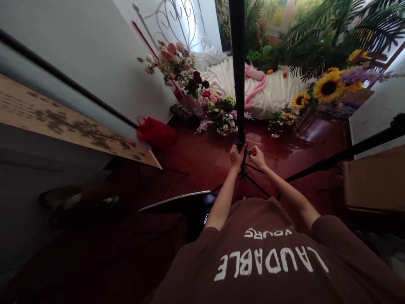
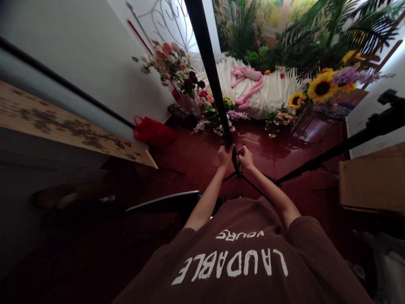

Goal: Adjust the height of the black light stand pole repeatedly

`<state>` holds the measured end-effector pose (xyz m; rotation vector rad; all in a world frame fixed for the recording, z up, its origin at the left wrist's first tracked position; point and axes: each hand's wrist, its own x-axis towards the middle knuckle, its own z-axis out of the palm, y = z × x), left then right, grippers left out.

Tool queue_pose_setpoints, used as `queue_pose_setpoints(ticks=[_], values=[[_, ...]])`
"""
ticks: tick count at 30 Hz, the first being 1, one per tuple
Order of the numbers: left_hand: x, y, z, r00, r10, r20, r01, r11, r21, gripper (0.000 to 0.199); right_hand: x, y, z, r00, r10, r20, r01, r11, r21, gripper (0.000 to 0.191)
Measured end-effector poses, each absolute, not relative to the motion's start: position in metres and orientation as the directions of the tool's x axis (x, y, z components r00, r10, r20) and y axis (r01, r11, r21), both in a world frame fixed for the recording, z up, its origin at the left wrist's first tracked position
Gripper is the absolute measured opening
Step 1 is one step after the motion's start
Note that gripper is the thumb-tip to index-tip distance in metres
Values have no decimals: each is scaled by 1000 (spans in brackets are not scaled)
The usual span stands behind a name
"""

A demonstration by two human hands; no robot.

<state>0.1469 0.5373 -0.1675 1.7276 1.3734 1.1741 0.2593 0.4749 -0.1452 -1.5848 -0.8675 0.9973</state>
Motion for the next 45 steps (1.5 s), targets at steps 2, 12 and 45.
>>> queue_pose_setpoints(ticks=[2, 12, 45], values=[[147, 537, -164, 61, 966, 253, 423, -255, 870, 40, 261, 470, -148, 369, 928, -38, 263, -143, -954, 13], [139, 566, -144, 304, 920, 248, 552, -383, 741, 68, 257, 455, -125, 386, 902, -192, 131, -259, -957, 15], [156, 592, -19, 126, 842, 524, 352, -532, 770, 50, 240, 486, -117, -24, 707, -707, -854, -382, -353, 36]])
